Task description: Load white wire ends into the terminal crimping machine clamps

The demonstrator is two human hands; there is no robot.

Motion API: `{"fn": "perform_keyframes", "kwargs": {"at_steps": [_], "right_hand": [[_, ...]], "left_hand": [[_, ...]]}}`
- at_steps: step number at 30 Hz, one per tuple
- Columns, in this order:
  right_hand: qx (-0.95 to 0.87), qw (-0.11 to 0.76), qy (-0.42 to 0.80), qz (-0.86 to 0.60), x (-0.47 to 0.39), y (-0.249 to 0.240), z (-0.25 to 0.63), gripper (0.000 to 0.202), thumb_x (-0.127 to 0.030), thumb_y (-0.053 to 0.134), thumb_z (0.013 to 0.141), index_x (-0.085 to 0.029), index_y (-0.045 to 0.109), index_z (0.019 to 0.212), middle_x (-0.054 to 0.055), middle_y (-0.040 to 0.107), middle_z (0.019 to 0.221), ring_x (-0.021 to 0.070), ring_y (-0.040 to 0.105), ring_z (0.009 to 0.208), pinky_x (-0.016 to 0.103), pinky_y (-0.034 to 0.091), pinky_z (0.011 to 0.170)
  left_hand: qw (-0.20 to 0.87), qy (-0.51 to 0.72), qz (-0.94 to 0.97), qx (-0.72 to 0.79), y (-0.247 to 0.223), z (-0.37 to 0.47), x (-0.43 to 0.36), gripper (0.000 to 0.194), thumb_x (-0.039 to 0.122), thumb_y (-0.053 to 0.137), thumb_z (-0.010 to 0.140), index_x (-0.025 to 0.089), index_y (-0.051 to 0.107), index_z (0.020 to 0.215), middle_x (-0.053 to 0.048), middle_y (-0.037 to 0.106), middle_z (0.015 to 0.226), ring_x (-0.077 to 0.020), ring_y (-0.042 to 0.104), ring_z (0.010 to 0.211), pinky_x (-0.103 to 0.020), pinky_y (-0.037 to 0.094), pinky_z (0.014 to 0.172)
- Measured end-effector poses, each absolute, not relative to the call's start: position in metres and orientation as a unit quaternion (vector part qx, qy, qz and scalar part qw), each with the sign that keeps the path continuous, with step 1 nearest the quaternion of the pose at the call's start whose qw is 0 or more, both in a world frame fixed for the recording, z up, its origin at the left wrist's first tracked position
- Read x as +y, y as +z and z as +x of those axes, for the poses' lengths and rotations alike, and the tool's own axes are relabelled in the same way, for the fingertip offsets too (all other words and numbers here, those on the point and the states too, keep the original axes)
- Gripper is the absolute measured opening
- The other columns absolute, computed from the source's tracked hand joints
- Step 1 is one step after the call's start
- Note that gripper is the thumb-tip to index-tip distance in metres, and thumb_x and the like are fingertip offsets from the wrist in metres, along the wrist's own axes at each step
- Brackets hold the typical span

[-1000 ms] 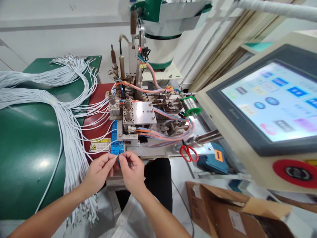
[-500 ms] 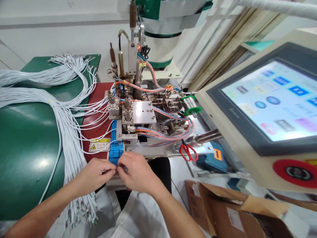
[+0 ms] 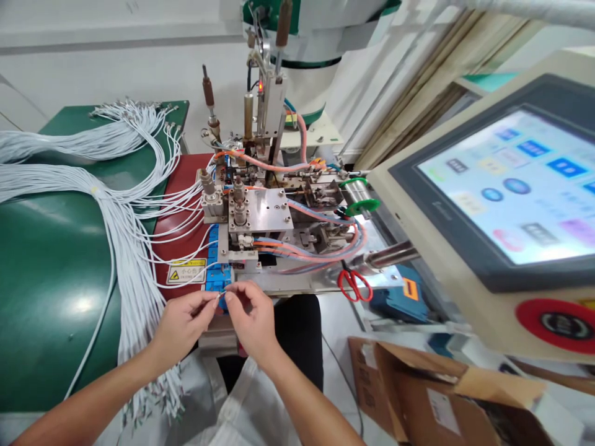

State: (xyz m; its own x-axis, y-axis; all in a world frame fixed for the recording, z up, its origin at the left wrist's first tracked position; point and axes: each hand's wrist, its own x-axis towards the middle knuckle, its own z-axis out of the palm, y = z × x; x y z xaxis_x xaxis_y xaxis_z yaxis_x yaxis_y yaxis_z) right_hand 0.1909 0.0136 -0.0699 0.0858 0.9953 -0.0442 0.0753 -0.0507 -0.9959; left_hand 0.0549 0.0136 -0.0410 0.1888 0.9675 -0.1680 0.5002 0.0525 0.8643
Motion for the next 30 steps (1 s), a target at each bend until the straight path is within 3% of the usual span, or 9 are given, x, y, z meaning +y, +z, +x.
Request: {"fn": "perform_keyframes", "kwargs": {"at_steps": [4,7,11,17,26,30], "right_hand": [[-0.49,0.477,0.474,-0.555,0.015,-0.069,0.192,0.011,-0.024,0.055,0.074,-0.017,0.058,0.066,0.001,0.057,0.063,0.0124,0.052,0.056,0.023,0.043,0.053],[-0.565,0.476,0.389,-0.551,0.015,-0.068,0.194,0.012,-0.02,0.053,0.076,-0.018,0.057,0.065,0.001,0.057,0.063,0.0129,0.053,0.058,0.025,0.044,0.056],[-0.631,0.449,0.298,-0.558,0.016,-0.074,0.199,0.014,-0.021,0.05,0.078,-0.018,0.057,0.066,0.003,0.058,0.066,0.015,0.053,0.063,0.027,0.043,0.061],[-0.598,0.372,0.351,-0.617,0.021,-0.092,0.201,0.017,-0.027,0.045,0.081,-0.019,0.055,0.069,0.001,0.056,0.061,0.0143,0.052,0.057,0.024,0.041,0.054],[-0.593,0.314,0.384,-0.634,0.027,-0.095,0.202,0.017,-0.027,0.045,0.08,-0.02,0.054,0.067,0.0,0.055,0.056,0.0154,0.051,0.054,0.024,0.037,0.051],[-0.616,0.3,0.379,-0.622,0.032,-0.097,0.206,0.02,-0.029,0.042,0.083,-0.02,0.052,0.068,0.0,0.056,0.063,0.0149,0.052,0.059,0.024,0.037,0.056]], "left_hand": [[0.434,0.257,0.642,0.578,-0.041,0.055,0.013,0.022,0.025,0.045,0.084,0.017,0.066,0.083,0.001,0.065,0.068,-0.0099,0.057,0.057,-0.016,0.041,0.05],[0.442,0.247,0.644,0.574,-0.042,0.054,0.014,0.024,0.026,0.043,0.085,0.017,0.065,0.082,0.001,0.065,0.07,-0.0109,0.059,0.062,-0.018,0.044,0.056],[0.428,0.219,0.663,0.574,-0.04,0.046,0.018,0.022,0.024,0.047,0.083,0.019,0.059,0.101,0.001,0.066,0.075,-0.0126,0.06,0.067,-0.021,0.046,0.065],[0.301,0.192,0.756,0.548,-0.04,0.032,0.033,0.017,0.016,0.045,0.084,0.018,0.061,0.086,-0.003,0.059,0.087,-0.0154,0.056,0.083,-0.029,0.044,0.077],[0.28,0.159,0.757,0.568,-0.052,0.033,0.041,0.02,0.011,0.044,0.083,0.016,0.063,0.086,-0.005,0.06,0.084,-0.017,0.056,0.081,-0.032,0.045,0.077],[0.275,0.157,0.762,0.565,-0.053,0.033,0.041,0.02,0.01,0.045,0.083,0.016,0.064,0.086,-0.005,0.061,0.084,-0.0174,0.057,0.081,-0.032,0.046,0.077]]}}
